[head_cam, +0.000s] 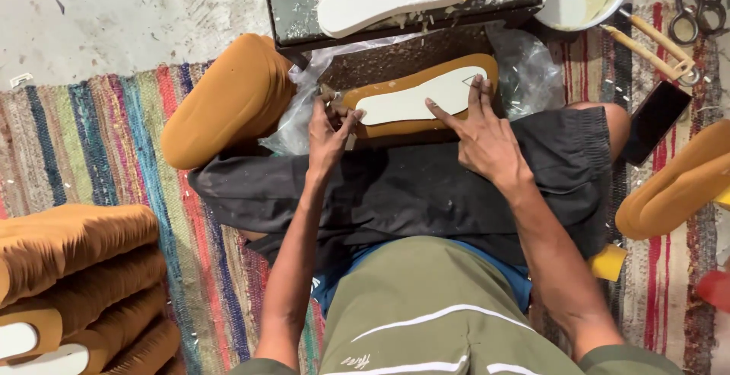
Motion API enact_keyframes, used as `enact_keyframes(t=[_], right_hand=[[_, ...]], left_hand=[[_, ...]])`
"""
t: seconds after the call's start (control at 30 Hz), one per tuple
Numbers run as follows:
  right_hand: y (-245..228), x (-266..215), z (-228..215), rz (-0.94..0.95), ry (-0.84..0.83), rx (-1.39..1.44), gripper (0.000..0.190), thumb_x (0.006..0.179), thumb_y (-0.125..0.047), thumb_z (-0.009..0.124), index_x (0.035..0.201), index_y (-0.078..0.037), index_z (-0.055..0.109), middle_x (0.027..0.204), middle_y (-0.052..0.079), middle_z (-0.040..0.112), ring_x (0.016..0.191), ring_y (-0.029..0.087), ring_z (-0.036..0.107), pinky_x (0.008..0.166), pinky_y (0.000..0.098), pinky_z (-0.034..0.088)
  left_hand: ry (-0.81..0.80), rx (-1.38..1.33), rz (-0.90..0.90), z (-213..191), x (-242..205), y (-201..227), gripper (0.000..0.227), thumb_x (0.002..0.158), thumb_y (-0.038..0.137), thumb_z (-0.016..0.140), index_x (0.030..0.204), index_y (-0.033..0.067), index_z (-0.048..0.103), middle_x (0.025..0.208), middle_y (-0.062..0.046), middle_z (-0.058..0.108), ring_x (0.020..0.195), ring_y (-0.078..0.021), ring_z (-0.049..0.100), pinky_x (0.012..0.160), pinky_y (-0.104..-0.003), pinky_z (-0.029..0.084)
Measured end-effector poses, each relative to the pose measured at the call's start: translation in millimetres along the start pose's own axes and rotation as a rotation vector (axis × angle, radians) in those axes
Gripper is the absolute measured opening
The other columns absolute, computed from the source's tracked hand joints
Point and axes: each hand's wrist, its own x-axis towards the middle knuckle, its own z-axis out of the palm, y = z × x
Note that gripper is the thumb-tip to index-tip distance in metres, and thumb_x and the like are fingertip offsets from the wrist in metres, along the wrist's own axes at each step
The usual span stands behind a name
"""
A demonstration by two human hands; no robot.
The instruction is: The person sits on the floor assembling sandals. They apply glue to a white insole using a yellow sponge, then align and press the insole onto a tan foam sole, repeating the cycle for successive sole units stacked beside them.
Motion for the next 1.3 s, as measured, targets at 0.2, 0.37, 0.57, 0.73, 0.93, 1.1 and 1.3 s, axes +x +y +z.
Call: enact_keyframes(t=[0.2, 0.37, 0.57, 0.73, 0.93, 1.1, 1.3], right_hand=[[-9, 2, 0, 0.024, -0.037, -0.042, 0.097, 0.084, 0.002, 0.055, 0.163, -0.042, 0.019, 0.160, 0.045, 0.009, 0.150, 0.061, 0.016, 0.075, 0.0525, 0.061], [-13, 0, 8, 0.066, -0.035, -0.035, 0.097, 0.087, 0.004, 0.054, 0.164, -0.043, 0.020, 0.162, 0.044, 0.008, 0.151, 0.060, 0.016, 0.071, 0.0508, 0.061], [-10, 2, 16, 0.095, -0.010, -0.012, 0.096, 0.088, 0.002, 0.056, 0.164, -0.046, 0.022, 0.163, 0.041, 0.009, 0.152, 0.057, 0.016, 0.072, 0.0513, 0.059], [-13, 7, 15, 0.112, -0.006, 0.000, 0.093, 0.090, -0.001, 0.057, 0.163, -0.048, 0.023, 0.162, 0.041, 0.011, 0.152, 0.056, 0.017, 0.073, 0.0530, 0.059], [1, 4, 3, 0.058, 0.107, -0.010, 0.089, 0.081, -0.002, 0.061, 0.156, -0.045, 0.039, 0.155, 0.043, 0.023, 0.143, 0.056, 0.032, 0.078, 0.0532, 0.059], [58, -31, 55, 0.285, 0.642, 1.225, 0.020, 0.102, 0.002, 0.064, 0.122, 0.002, 0.069, 0.122, 0.020, 0.072, 0.107, 0.023, 0.075, 0.086, 0.0343, 0.064], [95, -56, 101, 0.376, 0.812, 1.450, 0.011, 0.106, 0.000, 0.071, 0.116, 0.005, 0.068, 0.100, 0.007, 0.073, 0.089, 0.014, 0.071, 0.077, 0.0246, 0.056]], left_hand=[[0.030, -0.024, 0.009, 5, 1, -11, 0.057, 0.093, 0.019, 0.079, 0.133, -0.0061, 0.046, 0.082, -0.003, 0.068, 0.071, -0.0078, 0.062, 0.065, -0.023, 0.052], [0.041, -0.020, -0.009, 7, 0, -10, 0.055, 0.092, 0.017, 0.079, 0.130, -0.0064, 0.047, 0.083, -0.003, 0.069, 0.071, -0.0075, 0.062, 0.064, -0.023, 0.052], [0.066, 0.000, 0.045, 8, -4, -7, 0.055, 0.091, 0.015, 0.081, 0.130, -0.0046, 0.047, 0.086, -0.005, 0.069, 0.073, -0.0086, 0.063, 0.065, -0.024, 0.053], [0.177, 0.515, 0.497, 16, -6, 23, 0.061, 0.089, 0.007, 0.079, 0.139, 0.0018, 0.043, 0.102, -0.010, 0.071, 0.087, -0.0184, 0.065, 0.076, -0.033, 0.054], [-0.086, 0.822, 0.622, 6, -1, 31, 0.083, 0.087, 0.000, 0.072, 0.159, 0.0040, 0.031, 0.103, -0.013, 0.070, 0.093, -0.0298, 0.064, 0.085, -0.042, 0.054], [0.347, 0.437, 0.438, -52, -36, -9, 0.050, 0.102, -0.001, 0.066, 0.149, 0.0085, 0.051, 0.105, -0.012, 0.067, 0.095, -0.0256, 0.067, 0.087, -0.037, 0.057], [0.370, 0.529, 0.363, -108, -92, -65, 0.048, 0.103, 0.004, 0.067, 0.145, 0.0019, 0.046, 0.112, -0.018, 0.062, 0.094, -0.0290, 0.065, 0.084, -0.039, 0.055]])
